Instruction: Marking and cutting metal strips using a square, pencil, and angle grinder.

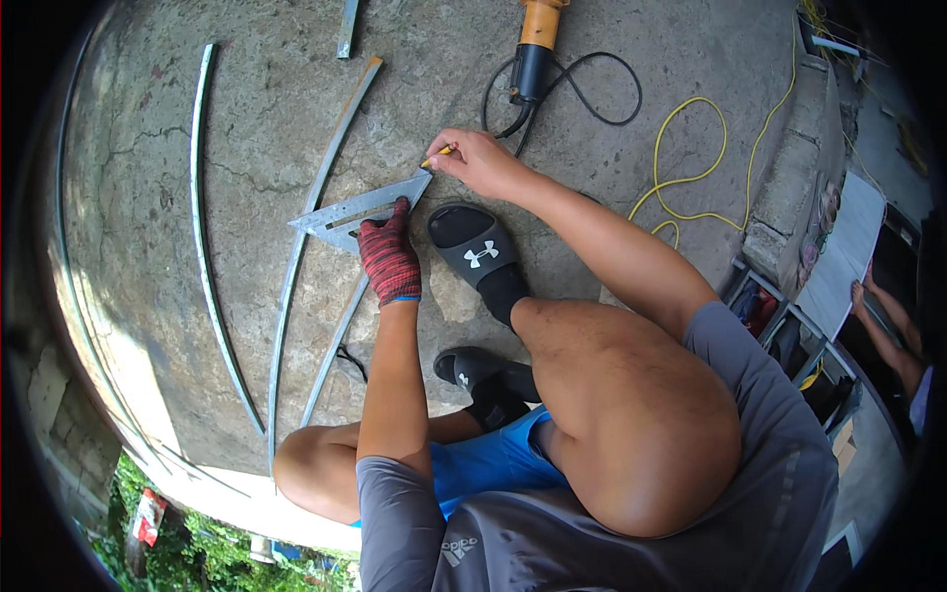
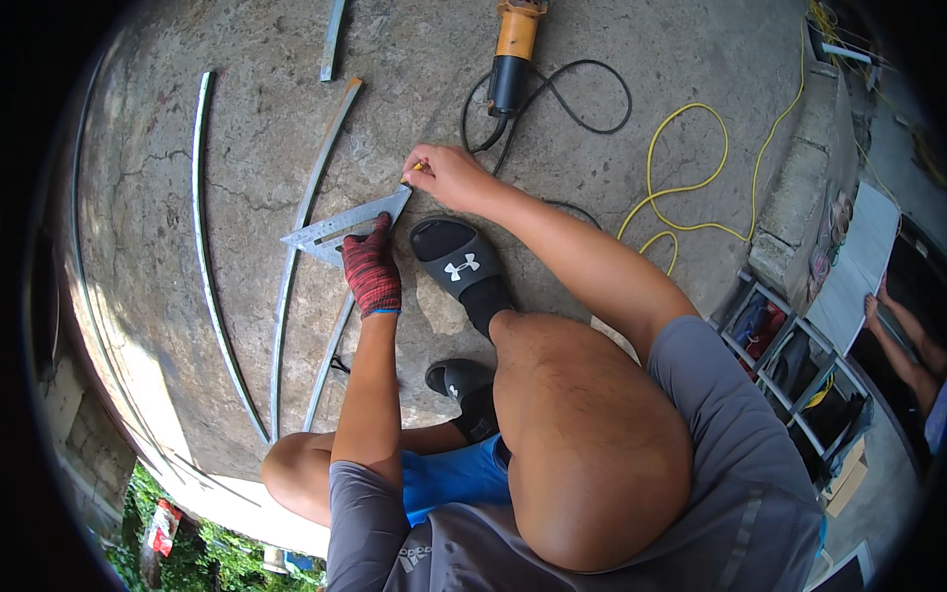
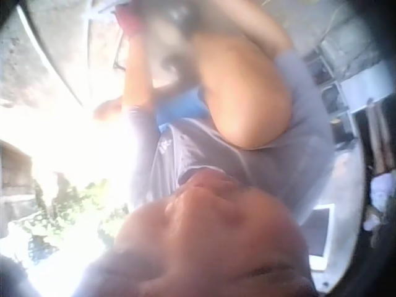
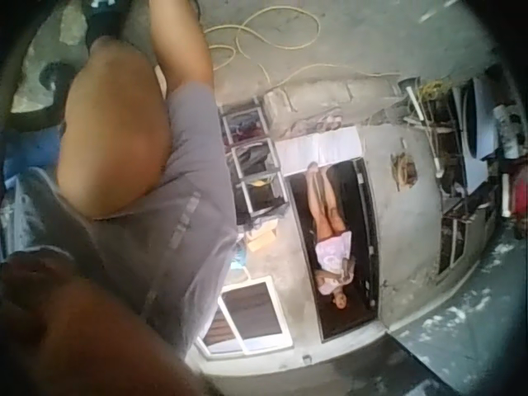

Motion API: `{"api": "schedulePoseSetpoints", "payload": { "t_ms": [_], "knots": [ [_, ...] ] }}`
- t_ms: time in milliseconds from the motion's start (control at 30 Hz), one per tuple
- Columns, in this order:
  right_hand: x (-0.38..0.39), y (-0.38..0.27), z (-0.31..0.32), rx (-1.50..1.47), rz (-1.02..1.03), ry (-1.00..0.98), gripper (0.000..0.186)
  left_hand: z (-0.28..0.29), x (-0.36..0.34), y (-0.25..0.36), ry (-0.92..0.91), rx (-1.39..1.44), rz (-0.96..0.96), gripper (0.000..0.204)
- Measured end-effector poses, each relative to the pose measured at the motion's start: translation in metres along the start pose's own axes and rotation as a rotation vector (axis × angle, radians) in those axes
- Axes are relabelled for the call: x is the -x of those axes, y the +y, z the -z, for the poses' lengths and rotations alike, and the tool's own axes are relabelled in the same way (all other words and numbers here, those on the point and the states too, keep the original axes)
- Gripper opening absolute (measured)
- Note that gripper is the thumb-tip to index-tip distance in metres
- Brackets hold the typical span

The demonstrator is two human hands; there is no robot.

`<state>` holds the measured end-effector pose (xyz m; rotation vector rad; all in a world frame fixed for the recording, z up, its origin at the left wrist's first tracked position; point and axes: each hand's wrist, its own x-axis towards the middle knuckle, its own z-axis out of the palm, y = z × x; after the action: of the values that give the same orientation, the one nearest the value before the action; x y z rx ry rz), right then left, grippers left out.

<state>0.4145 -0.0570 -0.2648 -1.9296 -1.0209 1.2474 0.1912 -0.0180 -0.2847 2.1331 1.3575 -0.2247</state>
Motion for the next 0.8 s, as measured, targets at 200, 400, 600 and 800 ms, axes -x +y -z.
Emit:
{"api": "schedulePoseSetpoints", "payload": {
  "t_ms": [200,400,600,800],
  "knots": [
    [-0.006,0.0,-0.003,0.074,0.03,-0.06,0.02,0.002,-0.001,0.005,-0.018,-0.001,-0.012,0.038],
    [-0.011,-0.005,-0.007,0.087,0.063,-0.081,0.019,0.0,0.003,0.002,0.011,0.015,0.003,0.039],
    [-0.01,-0.012,-0.005,0.123,0.053,-0.115,0.018,0.004,0.003,0.004,0.009,0.007,-0.021,0.042],
    [-0.01,-0.003,0.007,0.168,0.058,-0.135,0.019,0.004,0.004,0.007,0.017,0.003,-0.021,0.043]
  ]
}}
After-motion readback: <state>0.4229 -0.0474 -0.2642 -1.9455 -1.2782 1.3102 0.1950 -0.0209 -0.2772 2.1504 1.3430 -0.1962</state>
